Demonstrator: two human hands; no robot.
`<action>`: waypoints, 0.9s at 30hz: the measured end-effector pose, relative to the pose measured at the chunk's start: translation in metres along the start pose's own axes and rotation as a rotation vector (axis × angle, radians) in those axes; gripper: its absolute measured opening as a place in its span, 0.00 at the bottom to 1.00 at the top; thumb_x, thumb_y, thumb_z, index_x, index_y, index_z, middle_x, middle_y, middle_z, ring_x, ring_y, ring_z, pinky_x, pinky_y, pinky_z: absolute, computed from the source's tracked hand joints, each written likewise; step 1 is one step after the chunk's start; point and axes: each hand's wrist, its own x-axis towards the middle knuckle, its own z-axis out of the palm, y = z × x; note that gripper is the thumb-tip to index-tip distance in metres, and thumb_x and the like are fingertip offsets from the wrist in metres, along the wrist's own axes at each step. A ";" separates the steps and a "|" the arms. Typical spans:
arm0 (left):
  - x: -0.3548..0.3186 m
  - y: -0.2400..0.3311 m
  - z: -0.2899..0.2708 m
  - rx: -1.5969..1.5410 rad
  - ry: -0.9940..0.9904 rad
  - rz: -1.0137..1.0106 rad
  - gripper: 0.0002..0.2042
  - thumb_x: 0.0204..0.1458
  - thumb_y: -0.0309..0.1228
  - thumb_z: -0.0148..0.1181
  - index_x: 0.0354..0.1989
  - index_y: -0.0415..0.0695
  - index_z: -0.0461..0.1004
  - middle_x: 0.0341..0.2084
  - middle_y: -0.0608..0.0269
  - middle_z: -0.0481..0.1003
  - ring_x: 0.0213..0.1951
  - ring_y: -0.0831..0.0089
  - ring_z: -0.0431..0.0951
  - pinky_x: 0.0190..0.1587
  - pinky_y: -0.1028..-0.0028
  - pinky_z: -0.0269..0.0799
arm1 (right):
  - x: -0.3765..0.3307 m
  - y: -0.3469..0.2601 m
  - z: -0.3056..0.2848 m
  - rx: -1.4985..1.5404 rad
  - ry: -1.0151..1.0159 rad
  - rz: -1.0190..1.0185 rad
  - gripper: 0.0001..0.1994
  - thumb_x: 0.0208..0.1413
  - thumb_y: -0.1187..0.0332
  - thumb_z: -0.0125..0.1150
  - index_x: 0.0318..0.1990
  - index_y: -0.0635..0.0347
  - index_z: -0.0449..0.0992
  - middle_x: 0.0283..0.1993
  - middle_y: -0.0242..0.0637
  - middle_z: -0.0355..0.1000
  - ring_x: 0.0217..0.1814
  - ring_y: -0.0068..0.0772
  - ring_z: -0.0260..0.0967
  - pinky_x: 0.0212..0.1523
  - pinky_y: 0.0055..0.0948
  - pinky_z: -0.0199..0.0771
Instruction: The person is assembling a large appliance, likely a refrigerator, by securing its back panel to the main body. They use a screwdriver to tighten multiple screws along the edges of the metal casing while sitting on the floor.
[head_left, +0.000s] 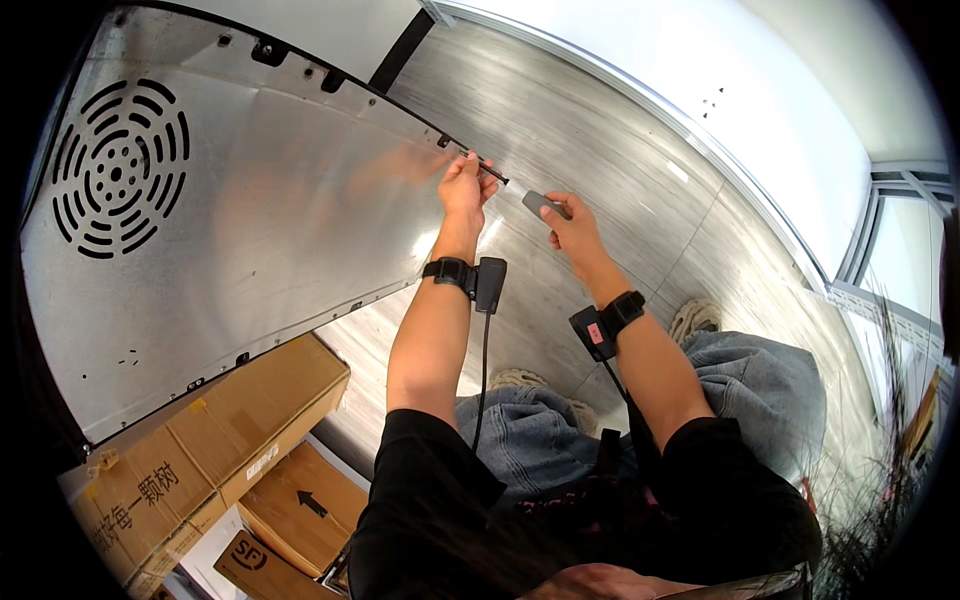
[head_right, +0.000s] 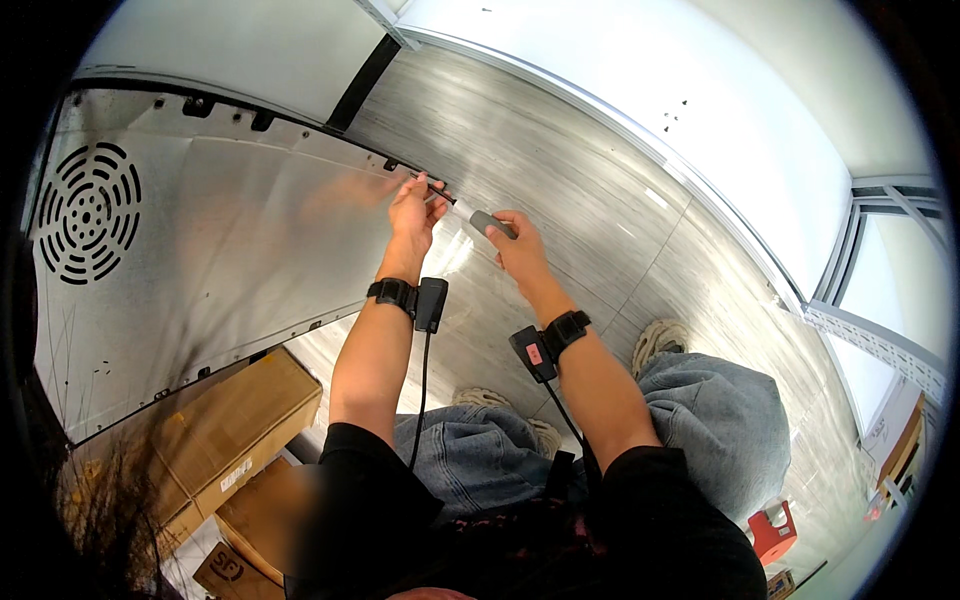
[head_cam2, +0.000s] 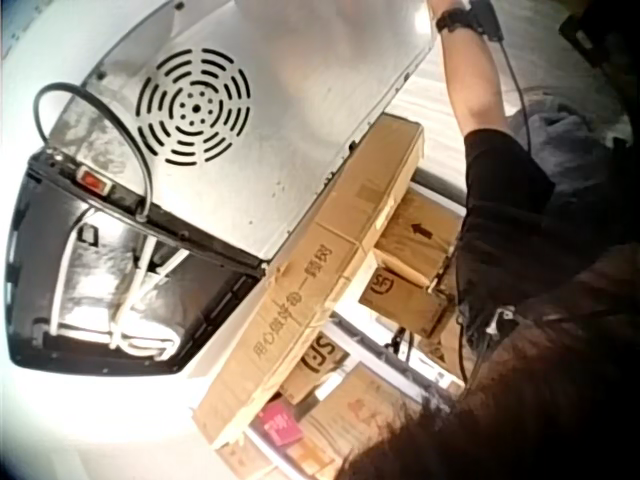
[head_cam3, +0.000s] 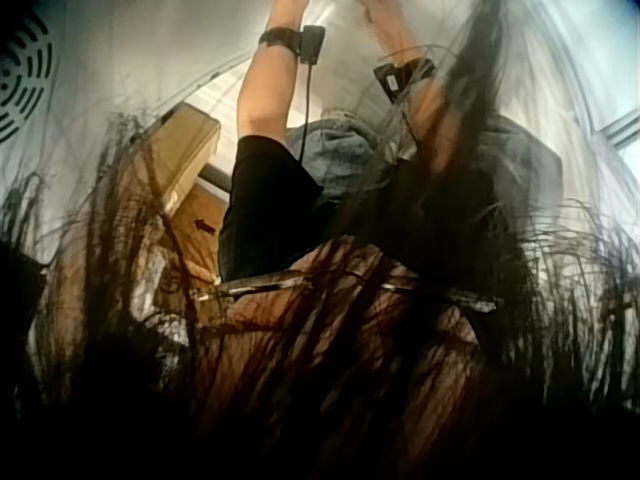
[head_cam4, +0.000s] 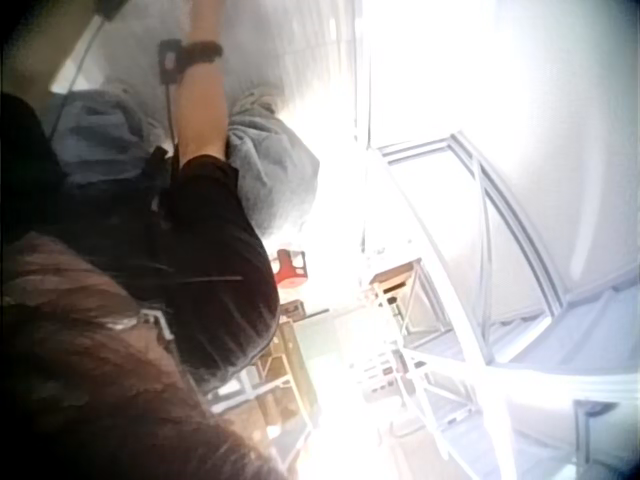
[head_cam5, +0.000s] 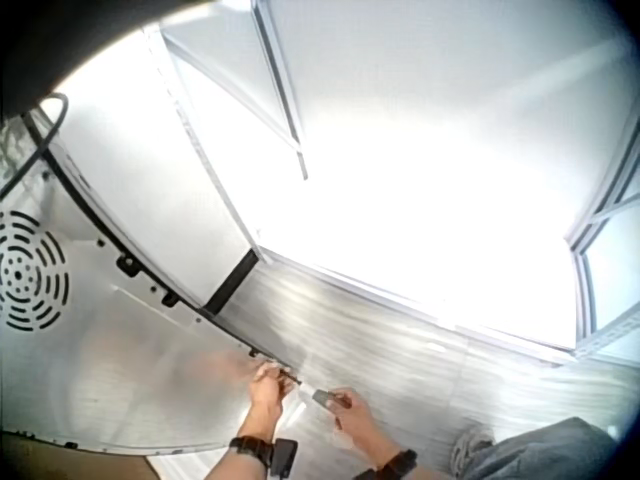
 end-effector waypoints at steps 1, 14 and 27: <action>-0.001 -0.001 0.001 0.044 -0.001 -0.006 0.06 0.59 0.33 0.50 0.40 0.45 0.69 0.31 0.61 0.75 0.25 0.74 0.75 0.25 0.78 0.73 | 0.004 0.009 -0.001 -0.085 0.035 -0.150 0.17 0.58 0.60 0.54 0.49 0.61 0.67 0.38 0.37 0.69 0.23 0.20 0.62 0.21 0.21 0.63; 0.000 0.006 0.001 0.079 0.022 -0.023 0.06 0.56 0.31 0.55 0.36 0.43 0.69 0.28 0.62 0.75 0.24 0.74 0.75 0.25 0.79 0.75 | 0.006 0.024 0.003 0.143 0.002 0.016 0.16 0.58 0.63 0.55 0.50 0.61 0.67 0.41 0.37 0.65 0.30 0.26 0.67 0.32 0.26 0.73; 0.011 0.002 0.000 0.046 0.043 0.056 0.05 0.55 0.26 0.56 0.37 0.41 0.67 0.26 0.61 0.75 0.25 0.72 0.77 0.24 0.79 0.74 | 0.005 0.017 -0.005 0.395 -0.039 0.265 0.17 0.58 0.60 0.57 0.48 0.62 0.65 0.41 0.39 0.68 0.29 0.28 0.67 0.31 0.25 0.72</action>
